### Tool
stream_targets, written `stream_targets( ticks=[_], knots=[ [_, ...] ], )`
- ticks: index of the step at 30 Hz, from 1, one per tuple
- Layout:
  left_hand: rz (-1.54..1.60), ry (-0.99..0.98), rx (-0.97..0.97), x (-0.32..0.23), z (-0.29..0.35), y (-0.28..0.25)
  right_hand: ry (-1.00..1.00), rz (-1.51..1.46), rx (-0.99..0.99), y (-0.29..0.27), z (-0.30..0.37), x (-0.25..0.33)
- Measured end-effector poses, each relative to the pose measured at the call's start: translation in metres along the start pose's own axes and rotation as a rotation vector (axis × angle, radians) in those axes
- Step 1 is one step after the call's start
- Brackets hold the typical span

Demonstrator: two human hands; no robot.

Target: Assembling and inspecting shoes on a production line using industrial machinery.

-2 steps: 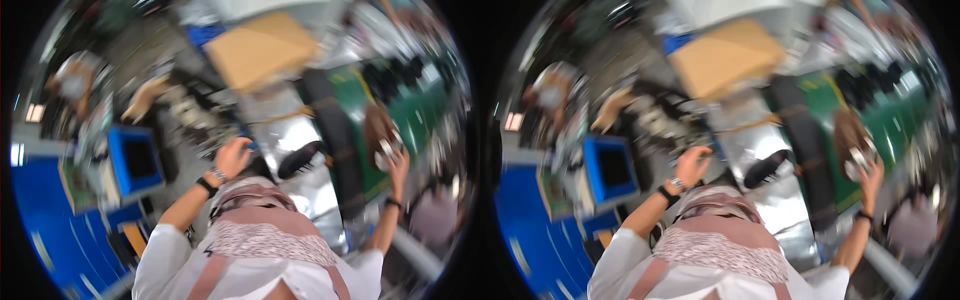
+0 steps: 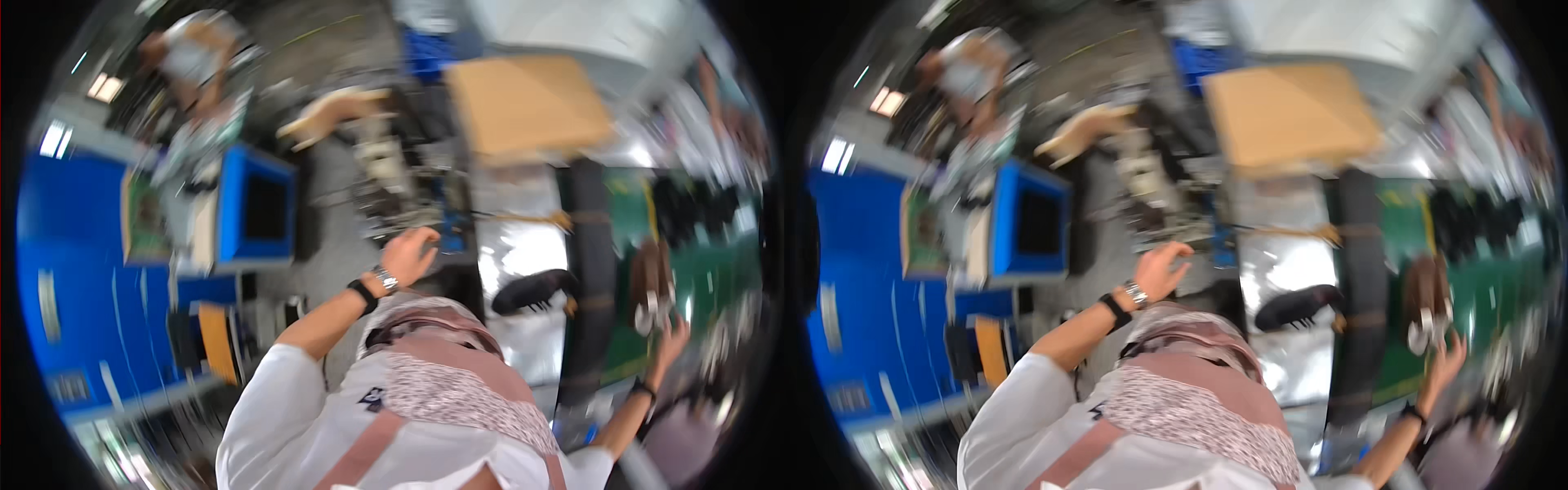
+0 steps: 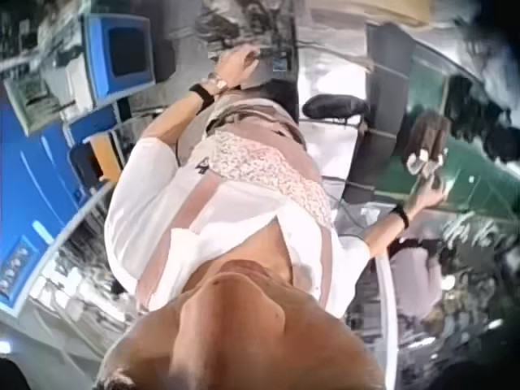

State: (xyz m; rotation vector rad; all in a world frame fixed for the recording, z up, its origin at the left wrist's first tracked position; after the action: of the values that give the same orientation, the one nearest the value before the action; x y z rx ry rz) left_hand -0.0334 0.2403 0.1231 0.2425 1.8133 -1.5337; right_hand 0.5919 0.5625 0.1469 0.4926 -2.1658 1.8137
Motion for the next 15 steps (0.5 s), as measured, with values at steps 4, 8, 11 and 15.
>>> stream_targets(
  ticks=[4,8,11,15],
  knots=[
    [0.066,-0.497,-0.19,0.123,0.071,-0.055,0.069,-0.508,0.032,0.07,-0.009,0.047],
    [-0.072,-0.961,-0.464,0.262,0.145,-0.126,-0.123,-0.658,0.265,0.143,0.05,0.233],
    [-0.009,-1.2,-0.648,0.356,0.169,-0.207,-0.165,-0.729,0.344,0.168,0.103,0.33],
    [-0.122,-0.987,-0.548,0.498,0.151,-0.322,-0.106,-0.602,0.302,0.175,0.175,0.416]
  ],
)
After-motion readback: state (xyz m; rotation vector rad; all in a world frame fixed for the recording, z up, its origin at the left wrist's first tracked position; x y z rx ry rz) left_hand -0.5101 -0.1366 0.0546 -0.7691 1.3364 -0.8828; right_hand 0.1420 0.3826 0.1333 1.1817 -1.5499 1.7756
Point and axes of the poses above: each hand's wrist, its own z-axis away from the middle knuckle, its own y-axis out of the palm, x = y × z, the point moved 2 cm from there along -z, towards the middle knuckle, and after that the axes turned 4 degrees about -z, right-handed, at the moved point
